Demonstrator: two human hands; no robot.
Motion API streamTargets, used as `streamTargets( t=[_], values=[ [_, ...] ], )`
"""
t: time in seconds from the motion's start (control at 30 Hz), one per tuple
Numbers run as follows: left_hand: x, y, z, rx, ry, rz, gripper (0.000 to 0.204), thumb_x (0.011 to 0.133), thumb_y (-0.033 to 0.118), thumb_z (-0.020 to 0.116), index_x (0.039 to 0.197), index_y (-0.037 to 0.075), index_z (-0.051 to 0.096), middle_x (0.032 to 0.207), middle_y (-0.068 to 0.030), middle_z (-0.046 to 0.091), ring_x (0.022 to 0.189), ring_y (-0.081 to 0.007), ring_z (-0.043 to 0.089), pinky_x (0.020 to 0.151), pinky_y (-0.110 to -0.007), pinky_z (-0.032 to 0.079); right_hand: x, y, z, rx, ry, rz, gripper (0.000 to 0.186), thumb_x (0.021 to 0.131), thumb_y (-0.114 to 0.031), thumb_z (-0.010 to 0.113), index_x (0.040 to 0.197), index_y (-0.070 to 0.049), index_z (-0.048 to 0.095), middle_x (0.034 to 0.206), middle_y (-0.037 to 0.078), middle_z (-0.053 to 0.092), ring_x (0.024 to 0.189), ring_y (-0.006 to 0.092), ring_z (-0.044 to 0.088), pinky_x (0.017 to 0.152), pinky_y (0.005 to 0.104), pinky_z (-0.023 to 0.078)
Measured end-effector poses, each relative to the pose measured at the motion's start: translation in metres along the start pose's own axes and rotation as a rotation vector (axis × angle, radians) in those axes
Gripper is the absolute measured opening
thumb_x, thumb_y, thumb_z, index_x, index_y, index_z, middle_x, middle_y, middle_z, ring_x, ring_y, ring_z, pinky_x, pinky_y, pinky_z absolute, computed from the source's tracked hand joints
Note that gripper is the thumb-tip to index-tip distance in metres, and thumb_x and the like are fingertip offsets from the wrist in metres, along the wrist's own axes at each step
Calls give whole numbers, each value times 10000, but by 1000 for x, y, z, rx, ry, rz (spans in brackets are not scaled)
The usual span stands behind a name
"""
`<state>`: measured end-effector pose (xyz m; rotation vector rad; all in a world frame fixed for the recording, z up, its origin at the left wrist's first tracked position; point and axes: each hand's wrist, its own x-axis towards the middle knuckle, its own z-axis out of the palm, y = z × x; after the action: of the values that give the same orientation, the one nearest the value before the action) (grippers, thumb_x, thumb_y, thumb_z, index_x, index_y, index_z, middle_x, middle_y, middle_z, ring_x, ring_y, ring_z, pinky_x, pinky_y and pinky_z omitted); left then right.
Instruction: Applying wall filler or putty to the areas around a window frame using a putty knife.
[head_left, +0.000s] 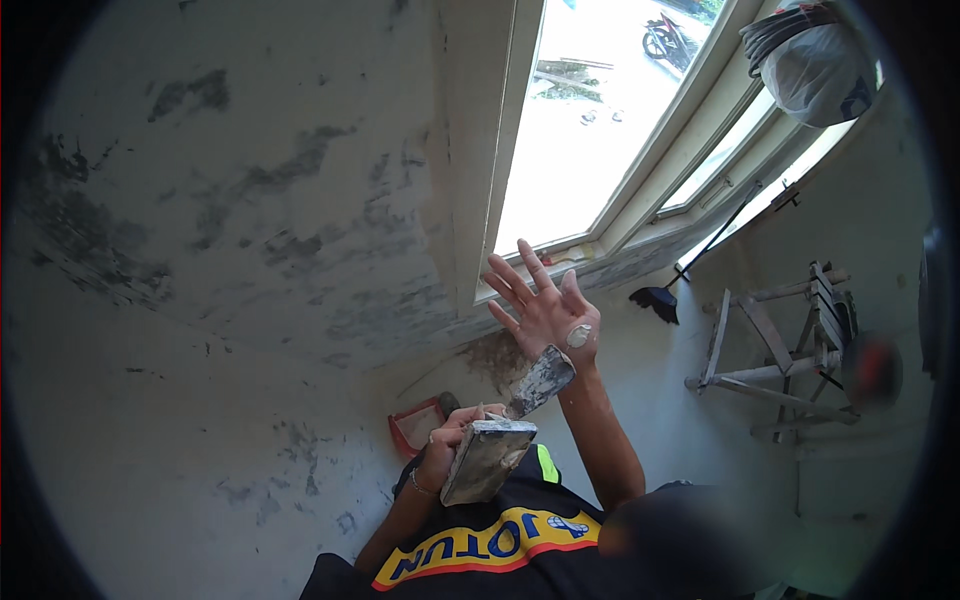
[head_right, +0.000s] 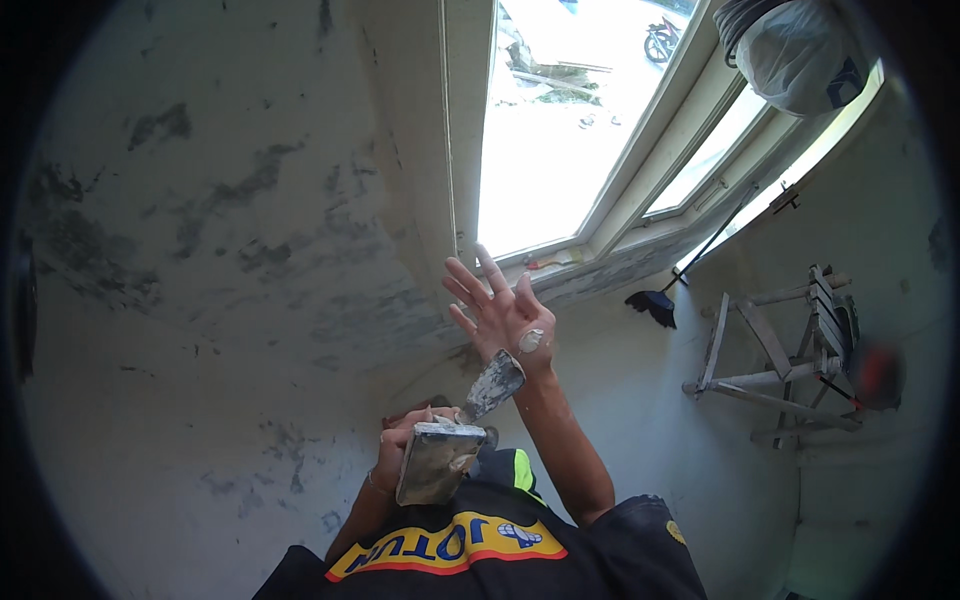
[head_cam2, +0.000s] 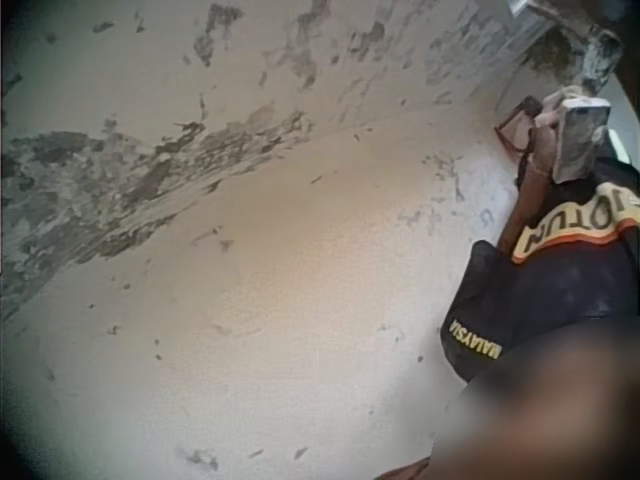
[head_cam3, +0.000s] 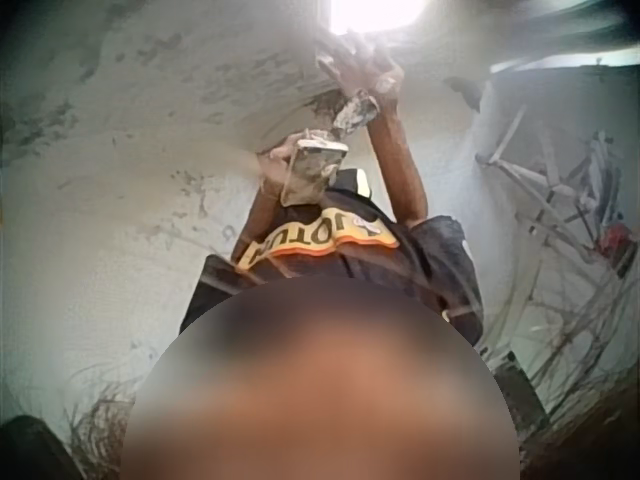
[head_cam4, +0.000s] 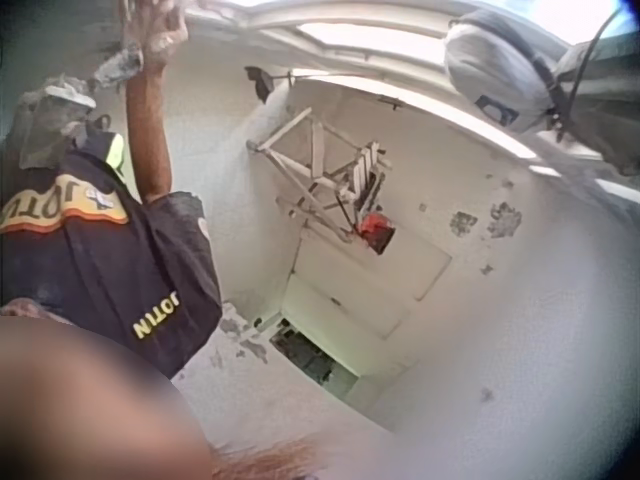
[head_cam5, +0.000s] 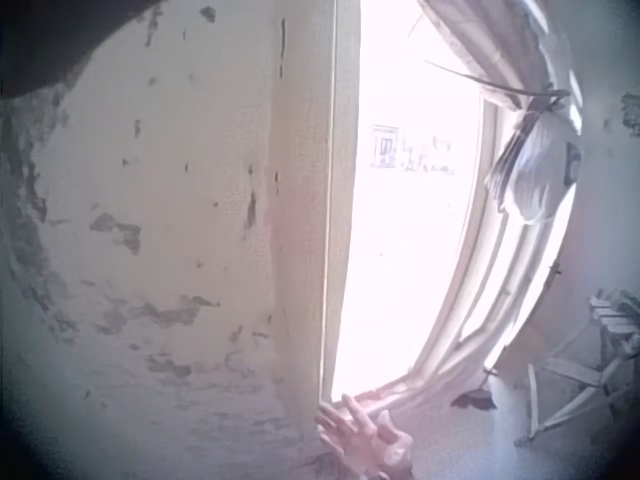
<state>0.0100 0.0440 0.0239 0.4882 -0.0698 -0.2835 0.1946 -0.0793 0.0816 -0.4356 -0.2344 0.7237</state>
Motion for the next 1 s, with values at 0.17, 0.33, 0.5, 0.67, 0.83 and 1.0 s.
streamTargets(
  t=[0.17,0.33,0.5,0.67,0.83,1.0],
  values=[
    [-1,9,19,92,286,-158,536,724,256,456,1163,-42,535,1115,-189,612,976,-246,652,919,-329,522,0,6,13,-60,7,99,712,986,-559,208,1544,-128,111,1541,182,259,1402,302,282,1142,462,235],
    [-5,6,12,113,290,-161,561,736,293,445,1182,-36,532,1125,-195,616,996,-258,651,928,-344,524,-3,10,18,-243,37,99,736,961,-611,172,1545,-163,149,1526,151,312,1393,294,293,1155,471,120],
    [-4,5,18,116,330,-120,566,752,298,433,1198,-37,530,1137,-201,616,1000,-270,653,938,-355,523,-9,17,16,-293,25,112,774,954,-633,133,1547,-136,105,1521,134,330,1403,295,282,1156,541,-1],
    [0,13,29,79,382,-177,535,823,319,422,1206,-38,530,1159,-203,616,1001,-272,656,917,-351,524,-13,21,13,-430,42,58,794,955,-654,138,1542,-119,134,1490,140,386,1383,284,319,1156,541,17],
    [0,11,14,-67,233,-12,419,929,326,402,1122,-20,538,1090,-168,603,960,-249,635,865,-348,525,-20,23,7,-535,175,16,766,966,-631,144,1538,-122,167,1467,149,415,1339,287,375,1132,475,189],
    [-5,12,11,-110,273,65,453,892,311,413,1166,-37,509,1079,-175,602,965,-253,638,876,-343,526,-18,15,7,-179,173,28,694,1004,-550,143,1532,-100,186,1456,160,425,1301,280,410,1091,438,300]
  ],
)
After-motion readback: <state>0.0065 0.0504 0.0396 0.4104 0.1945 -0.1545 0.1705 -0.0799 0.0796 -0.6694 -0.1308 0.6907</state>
